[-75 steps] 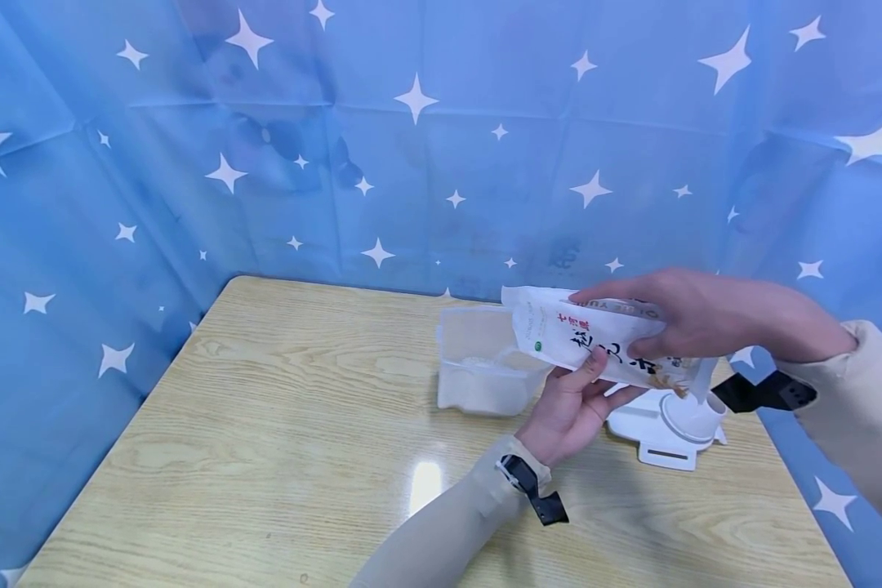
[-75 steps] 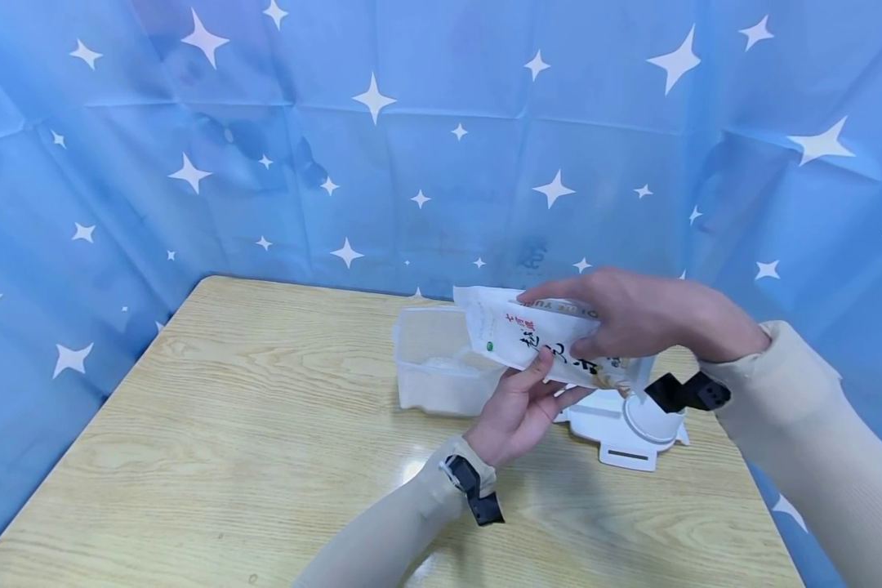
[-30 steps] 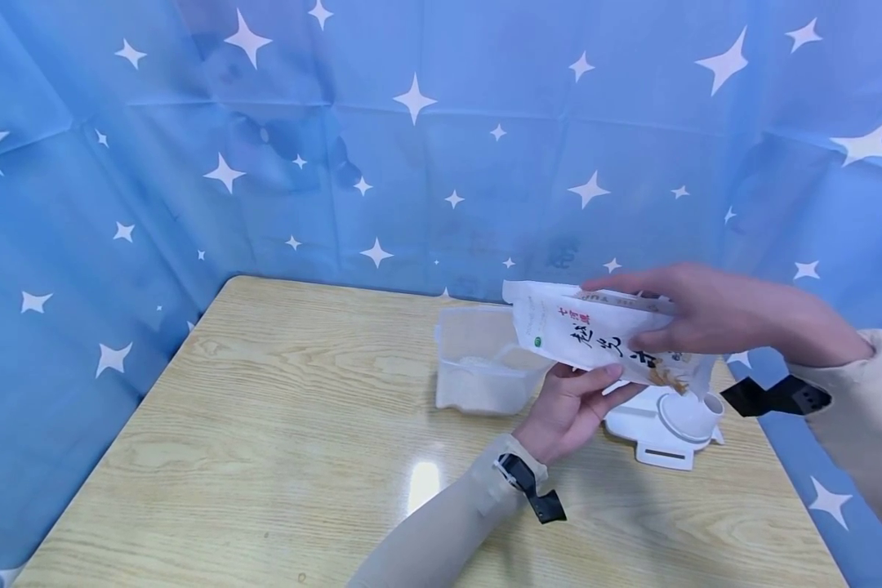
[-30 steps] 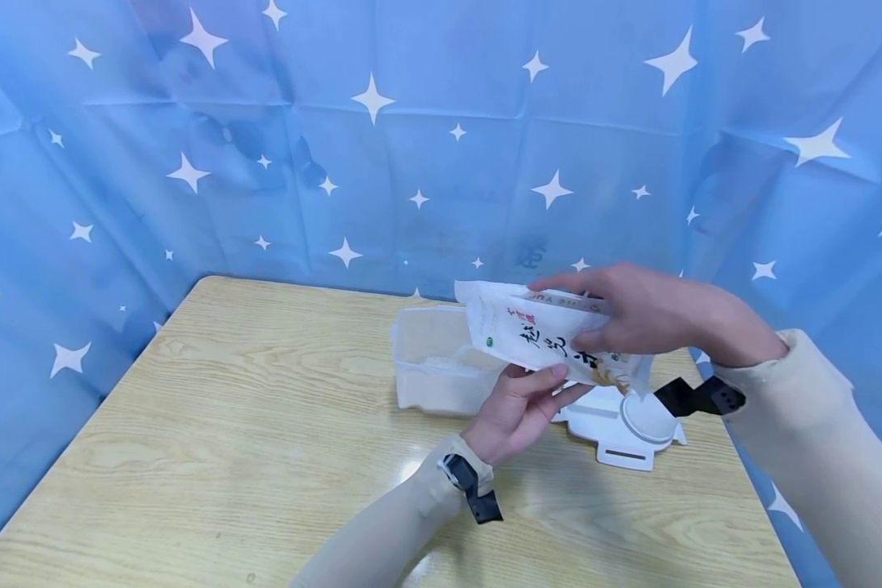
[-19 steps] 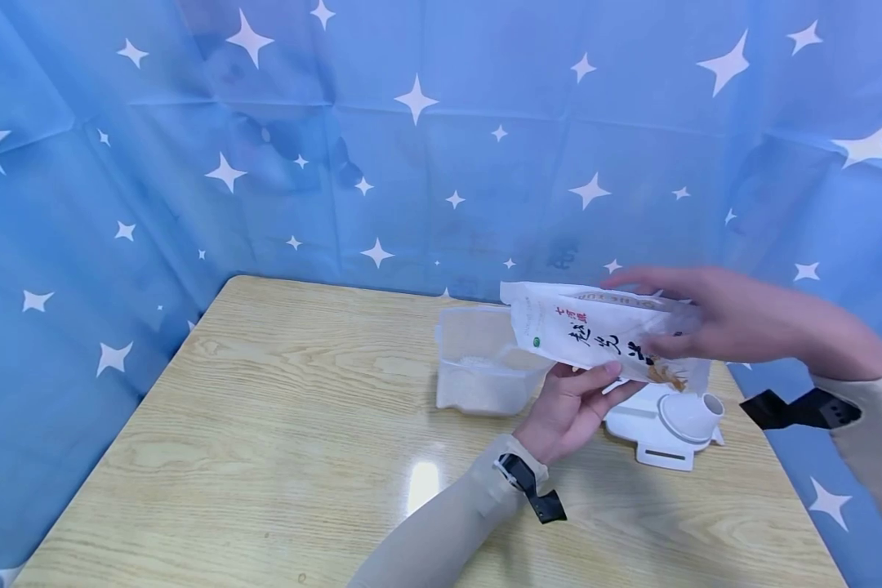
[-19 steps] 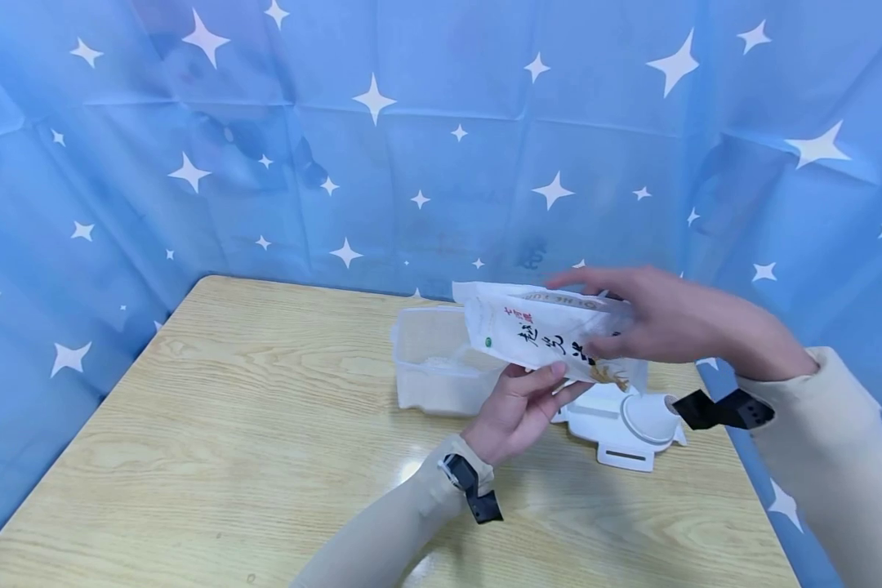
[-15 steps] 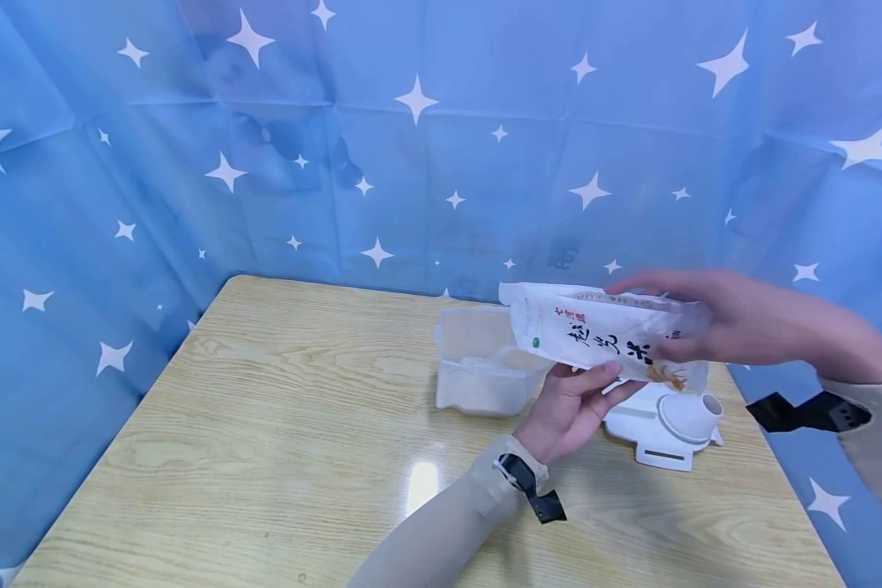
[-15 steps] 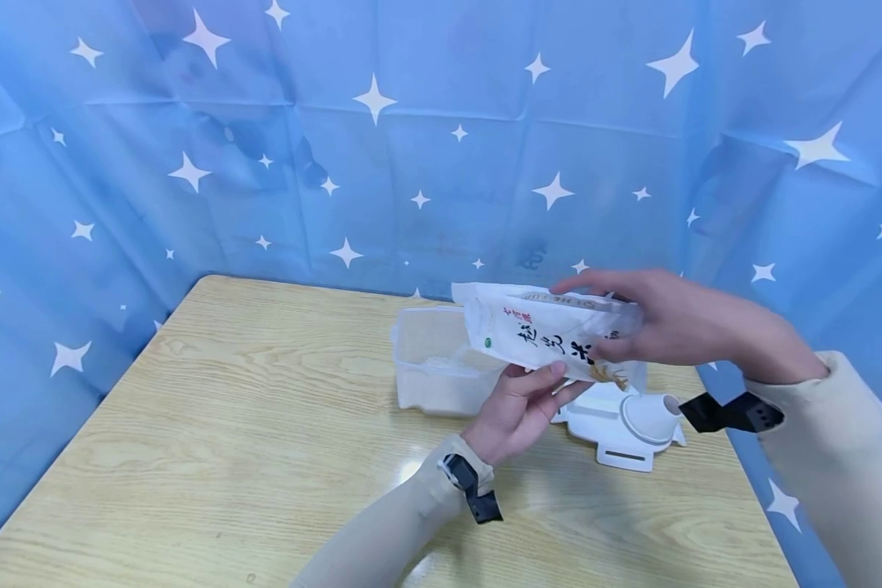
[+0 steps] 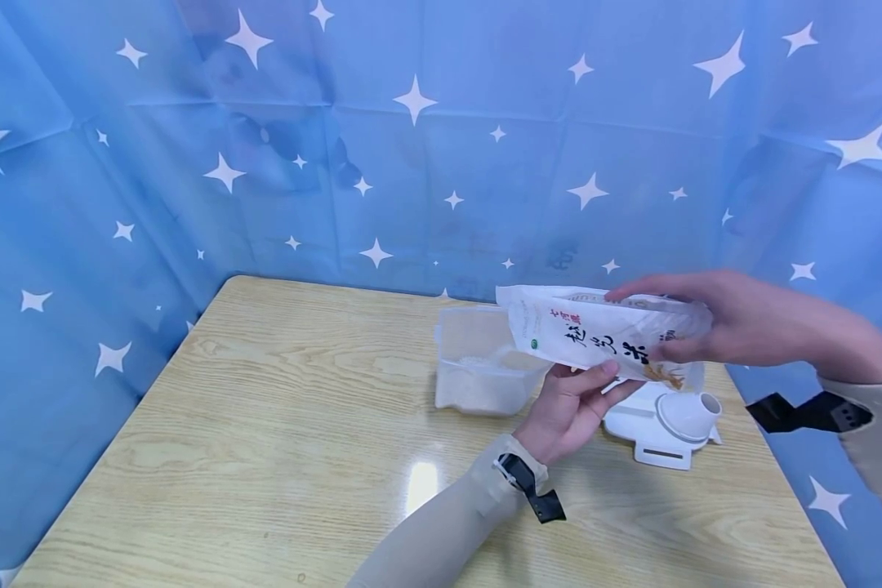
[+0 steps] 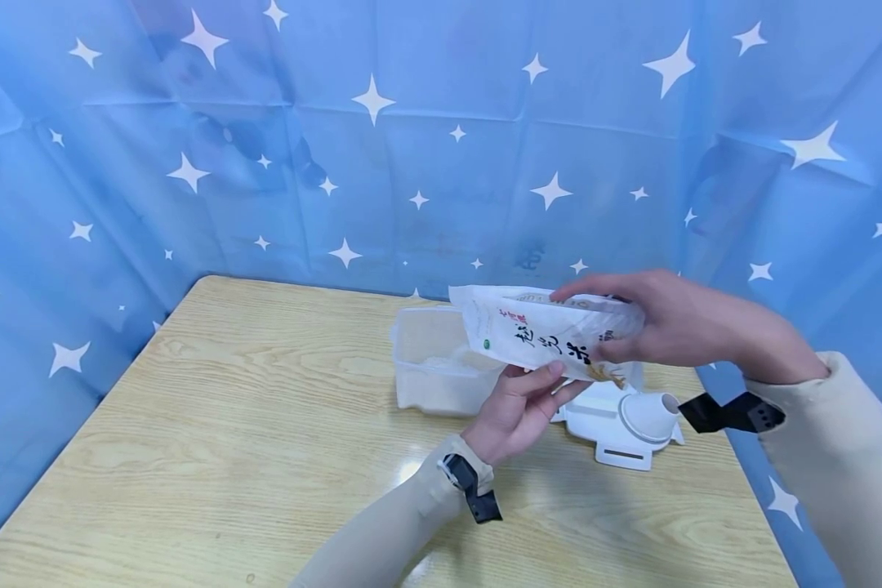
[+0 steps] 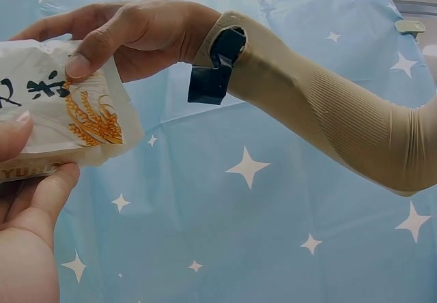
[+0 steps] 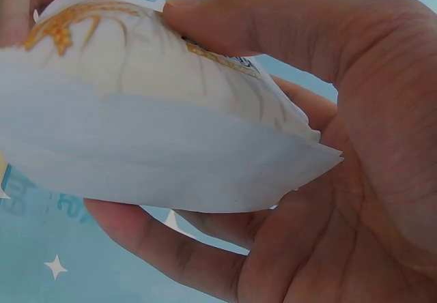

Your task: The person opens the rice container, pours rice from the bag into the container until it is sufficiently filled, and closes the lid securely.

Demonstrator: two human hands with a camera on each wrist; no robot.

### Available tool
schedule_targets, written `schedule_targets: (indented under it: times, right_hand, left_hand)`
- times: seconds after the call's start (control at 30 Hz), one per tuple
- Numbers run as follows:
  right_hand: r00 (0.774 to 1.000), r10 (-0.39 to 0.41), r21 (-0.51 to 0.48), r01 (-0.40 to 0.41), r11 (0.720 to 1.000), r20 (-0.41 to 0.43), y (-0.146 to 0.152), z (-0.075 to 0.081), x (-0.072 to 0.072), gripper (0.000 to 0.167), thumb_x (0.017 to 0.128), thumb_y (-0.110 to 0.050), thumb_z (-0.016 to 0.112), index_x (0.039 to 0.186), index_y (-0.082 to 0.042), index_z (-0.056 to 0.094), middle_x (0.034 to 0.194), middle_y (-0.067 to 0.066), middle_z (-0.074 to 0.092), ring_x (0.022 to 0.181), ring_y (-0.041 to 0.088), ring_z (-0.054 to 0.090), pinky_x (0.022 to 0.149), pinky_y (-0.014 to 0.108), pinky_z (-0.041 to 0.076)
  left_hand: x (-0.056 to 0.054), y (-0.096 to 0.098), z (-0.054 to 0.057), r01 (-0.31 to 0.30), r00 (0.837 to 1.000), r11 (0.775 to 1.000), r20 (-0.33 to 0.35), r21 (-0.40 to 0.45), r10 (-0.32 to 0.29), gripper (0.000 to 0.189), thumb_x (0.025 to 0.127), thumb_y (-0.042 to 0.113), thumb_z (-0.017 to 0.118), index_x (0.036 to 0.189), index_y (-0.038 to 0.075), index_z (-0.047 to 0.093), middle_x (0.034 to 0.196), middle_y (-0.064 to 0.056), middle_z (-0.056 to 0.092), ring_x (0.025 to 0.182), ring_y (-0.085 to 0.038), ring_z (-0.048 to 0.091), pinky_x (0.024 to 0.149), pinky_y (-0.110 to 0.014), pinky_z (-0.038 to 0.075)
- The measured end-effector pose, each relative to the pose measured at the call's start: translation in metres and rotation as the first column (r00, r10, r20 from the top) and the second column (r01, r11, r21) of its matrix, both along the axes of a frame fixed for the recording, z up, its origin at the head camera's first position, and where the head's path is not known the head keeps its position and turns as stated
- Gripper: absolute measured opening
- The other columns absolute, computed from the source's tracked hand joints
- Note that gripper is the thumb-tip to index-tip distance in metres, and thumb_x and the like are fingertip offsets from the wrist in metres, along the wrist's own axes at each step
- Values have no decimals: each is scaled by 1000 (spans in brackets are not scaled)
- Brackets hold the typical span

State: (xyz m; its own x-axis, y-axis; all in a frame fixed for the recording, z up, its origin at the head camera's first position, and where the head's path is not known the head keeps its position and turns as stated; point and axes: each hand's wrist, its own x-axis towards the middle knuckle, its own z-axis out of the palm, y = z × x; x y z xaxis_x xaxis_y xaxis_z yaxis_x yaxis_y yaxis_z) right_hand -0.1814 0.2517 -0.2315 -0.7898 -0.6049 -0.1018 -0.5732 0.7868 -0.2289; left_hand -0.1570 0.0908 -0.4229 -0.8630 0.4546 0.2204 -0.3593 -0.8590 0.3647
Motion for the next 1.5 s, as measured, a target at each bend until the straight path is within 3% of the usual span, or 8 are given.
schedule_targets:
  times: [0.43, 0.7, 1.03, 1.13, 1.33, 1.5]
  right_hand:
    - [1000, 19, -11, -19, 1000, 4, -3, 1, 0, 68, 87, -25, 83, 144, -42, 51, 126, -4, 70, 87, 2, 61, 68, 22, 49]
    - [1000, -3, 12, 4, 1000, -26, -5, 2, 1, 66, 86, -29, 84, 141, -48, 53, 136, -6, 66, 99, 4, 62, 77, 25, 51]
    - [1000, 7, -2, -7, 1000, -7, -7, 2, 1, 66, 86, -24, 84, 141, -45, 53, 131, -6, 67, 91, 3, 60, 73, 24, 49]
    - [1000, 9, 2, -9, 1000, -22, -7, 2, 0, 68, 85, -25, 85, 141, -47, 53, 136, -5, 66, 99, 6, 61, 78, 26, 50]
    - [999, 24, 11, -23, 1000, -40, -9, 3, -2, 70, 85, -24, 85, 141, -49, 52, 144, -4, 62, 123, 15, 60, 92, 37, 54]
    - [999, 28, 16, -28, 999, -40, -10, 3, -2, 69, 85, -25, 85, 140, -49, 52, 142, -4, 63, 118, 12, 62, 89, 33, 54]
  left_hand:
    - [-1, 0, 0, -10, 1000, 1000, -16, 1, 10, 52, 104, -8, 40, 147, 20, 53, 143, 0, 59, 143, -26, 50, 121, -53, 39]
    - [-1, 0, 1, 7, 1000, 1000, -12, 4, -7, 53, 105, -7, 39, 147, 21, 52, 144, 1, 58, 143, -25, 49, 122, -53, 38]
    - [-2, -1, -1, 39, 999, 999, -27, 13, -38, 54, 105, -6, 40, 149, 23, 50, 149, 2, 55, 147, -24, 46, 121, -45, 41]
    - [-3, -1, -2, 58, 998, 998, -21, 20, -57, 54, 106, -5, 40, 149, 25, 51, 150, 3, 54, 148, -23, 44, 121, -43, 42]
    - [-3, -1, -2, 33, 999, 999, -23, 21, -33, 52, 106, -5, 40, 150, 22, 50, 152, 0, 53, 147, -25, 45, 121, -45, 42]
    - [-3, 0, -3, 39, 999, 999, -20, 22, -38, 52, 106, -5, 40, 150, 22, 50, 152, 0, 53, 147, -25, 46, 121, -44, 42]
